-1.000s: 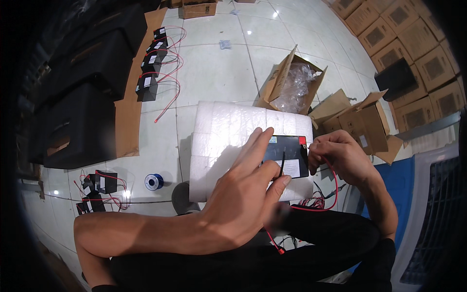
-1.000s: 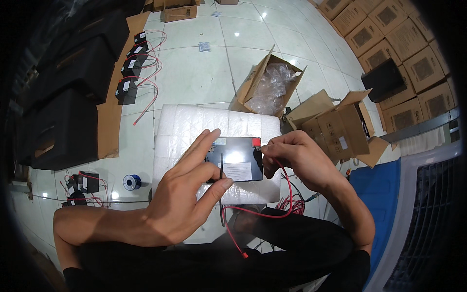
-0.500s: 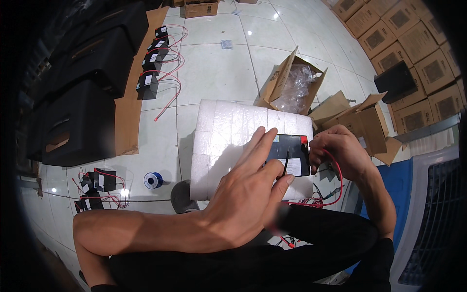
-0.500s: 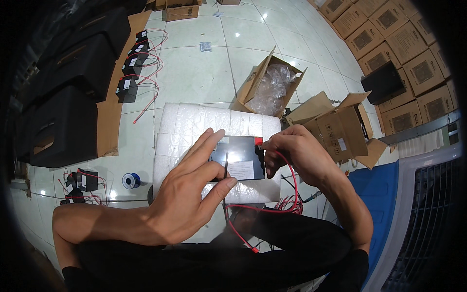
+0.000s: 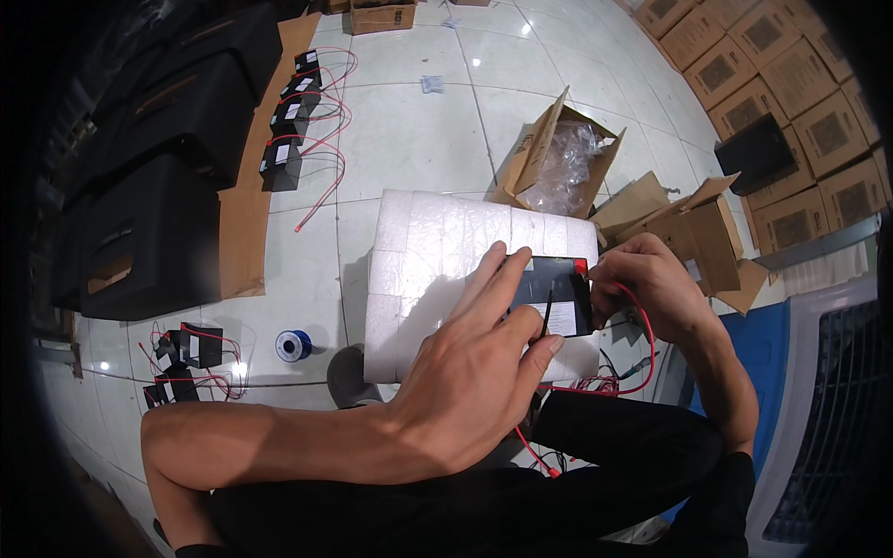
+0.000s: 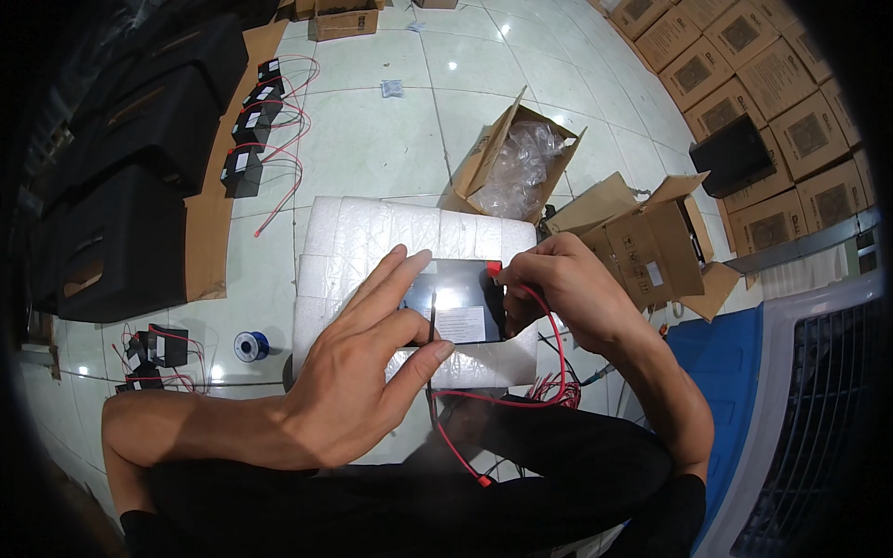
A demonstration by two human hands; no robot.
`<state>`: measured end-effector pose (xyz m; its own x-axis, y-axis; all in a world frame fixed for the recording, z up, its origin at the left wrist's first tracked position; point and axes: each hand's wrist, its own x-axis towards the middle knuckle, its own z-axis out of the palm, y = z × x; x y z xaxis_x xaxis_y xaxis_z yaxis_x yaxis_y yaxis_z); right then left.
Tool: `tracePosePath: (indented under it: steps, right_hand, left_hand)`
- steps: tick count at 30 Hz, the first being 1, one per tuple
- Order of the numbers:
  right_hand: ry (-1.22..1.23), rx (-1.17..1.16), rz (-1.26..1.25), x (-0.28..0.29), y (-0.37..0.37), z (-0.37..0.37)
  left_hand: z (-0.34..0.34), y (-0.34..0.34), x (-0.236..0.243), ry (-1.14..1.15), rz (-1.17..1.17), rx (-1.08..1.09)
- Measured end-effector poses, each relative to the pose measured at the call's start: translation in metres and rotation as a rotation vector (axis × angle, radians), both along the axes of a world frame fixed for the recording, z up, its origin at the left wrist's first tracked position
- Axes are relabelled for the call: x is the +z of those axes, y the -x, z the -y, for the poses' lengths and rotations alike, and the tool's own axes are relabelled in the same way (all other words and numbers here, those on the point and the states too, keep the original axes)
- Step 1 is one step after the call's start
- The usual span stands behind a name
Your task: The person sits on the floor and solders wires to small black electronic modules using a soldering iron and solder wire. They handle multiple modules, attach red and black wires, and place finished units into a cardboard box.
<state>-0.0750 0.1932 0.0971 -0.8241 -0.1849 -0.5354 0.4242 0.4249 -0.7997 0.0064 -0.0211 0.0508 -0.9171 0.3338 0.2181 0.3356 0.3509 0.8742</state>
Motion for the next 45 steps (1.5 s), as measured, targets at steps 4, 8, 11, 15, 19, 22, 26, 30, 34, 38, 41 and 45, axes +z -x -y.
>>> tracePosePath:
  steps: [4, 8, 11, 15, 19, 22, 26, 30, 34, 38, 41, 45]
  right_hand:
    - [0.016, 0.006, -0.007, 0.000, -0.001, 0.000]
    - [0.020, 0.019, -0.010, -0.001, -0.001, -0.002]
    - [0.032, 0.010, -0.007, -0.002, -0.001, -0.002]
    - [0.037, 0.018, -0.008, -0.003, -0.001, -0.003]
    - [0.029, 0.025, -0.040, -0.004, -0.003, -0.005]
    - [-0.007, 0.053, -0.009, -0.004, -0.001, -0.008]
    - [0.021, 0.063, -0.020, -0.004, -0.003, -0.007]
    - [-0.096, 0.087, -0.076, 0.001, -0.010, -0.002]
    - [-0.255, 0.181, -0.118, 0.006, -0.015, -0.003]
    - [-0.239, 0.227, -0.186, 0.000, -0.019, -0.005]
    - [-0.281, 0.280, -0.243, -0.005, -0.022, -0.005]
    - [-0.341, 0.334, -0.329, -0.004, -0.026, -0.002]
  left_hand:
    - [0.000, 0.000, 0.000, -0.002, 0.000, 0.002]
    - [-0.001, 0.000, 0.000, 0.004, 0.003, 0.008]
    - [-0.001, 0.000, 0.000, 0.000, 0.002, 0.010]
    - [-0.001, 0.000, -0.001, 0.000, -0.006, 0.012]
    - [-0.001, 0.000, -0.001, 0.000, 0.004, 0.011]
    - [0.000, 0.000, -0.001, -0.008, -0.007, 0.006]
    - [0.000, 0.001, -0.001, -0.008, 0.005, 0.001]
    - [0.000, 0.001, -0.001, -0.001, 0.010, -0.006]
    - [0.002, 0.002, -0.003, 0.023, 0.010, -0.028]
    - [0.004, 0.002, -0.005, 0.116, -0.051, -0.065]
    - [0.003, 0.001, -0.007, 0.118, -0.049, -0.066]
    - [0.002, 0.002, -0.009, 0.157, -0.086, -0.069]
